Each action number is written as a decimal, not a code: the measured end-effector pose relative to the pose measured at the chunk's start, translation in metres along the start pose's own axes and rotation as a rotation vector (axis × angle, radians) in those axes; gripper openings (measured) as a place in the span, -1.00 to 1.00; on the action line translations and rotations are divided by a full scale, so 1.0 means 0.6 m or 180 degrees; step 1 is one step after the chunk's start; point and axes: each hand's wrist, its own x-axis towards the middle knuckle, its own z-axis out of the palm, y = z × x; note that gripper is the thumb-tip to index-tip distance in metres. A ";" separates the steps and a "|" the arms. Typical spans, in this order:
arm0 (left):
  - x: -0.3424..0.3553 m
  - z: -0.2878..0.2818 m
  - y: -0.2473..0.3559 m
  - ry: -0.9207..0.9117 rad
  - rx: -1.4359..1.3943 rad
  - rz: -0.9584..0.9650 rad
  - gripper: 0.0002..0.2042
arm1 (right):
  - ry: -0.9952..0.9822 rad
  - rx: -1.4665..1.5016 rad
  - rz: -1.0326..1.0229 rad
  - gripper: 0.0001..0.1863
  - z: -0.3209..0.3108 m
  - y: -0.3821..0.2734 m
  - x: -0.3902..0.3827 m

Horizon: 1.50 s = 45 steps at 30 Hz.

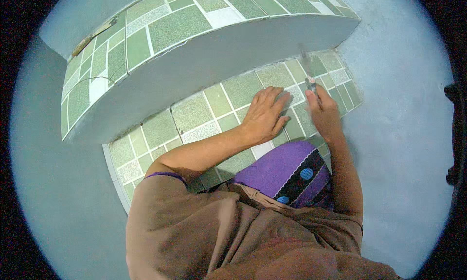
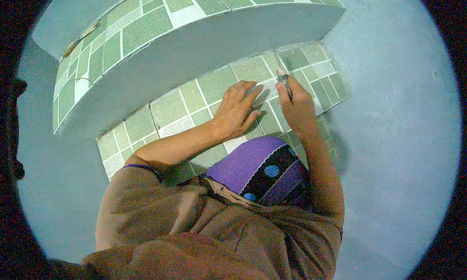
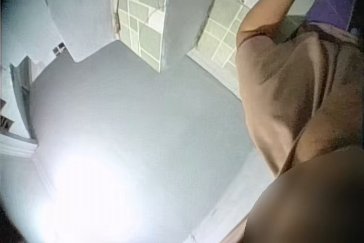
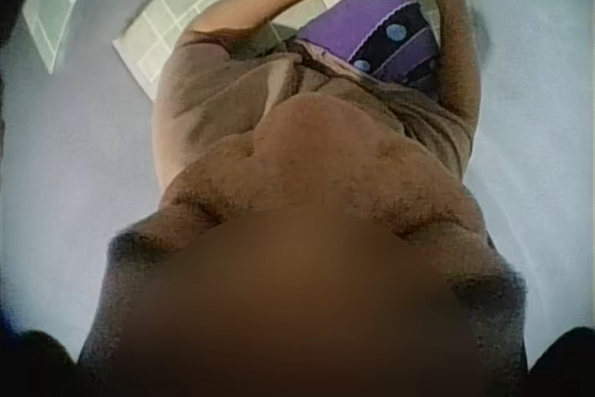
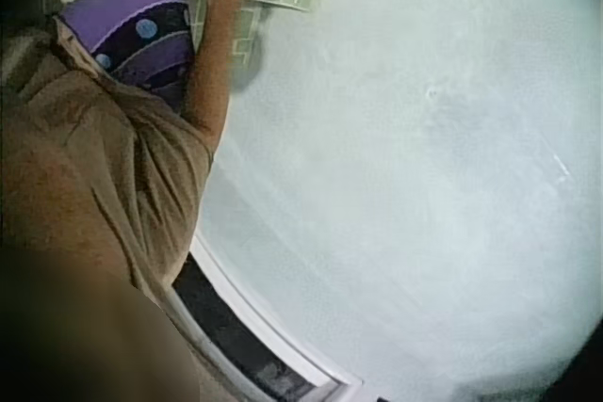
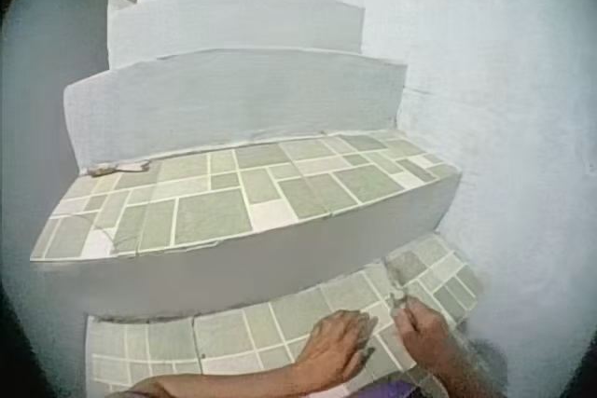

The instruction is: The person uses a small metal tool to press grout into the joints between green and white tiles on a staircase. They work methodically along the stair treads and risers, smoothing the grout lines with the tool.

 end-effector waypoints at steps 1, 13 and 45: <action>-0.003 0.001 -0.004 -0.0148 0.0151 -0.0018 -0.36 | 0.0154 -0.0362 -0.0166 -0.63 -0.007 -0.006 0.003; -0.016 0.020 -0.013 -0.0822 0.0650 -0.0026 -0.37 | -0.0034 -0.2667 -0.0982 -0.66 0.037 -0.076 0.032; -0.011 0.018 -0.009 -0.0932 0.0718 -0.0049 -0.42 | -0.0322 -0.2796 -0.0817 -0.54 0.053 -0.077 0.048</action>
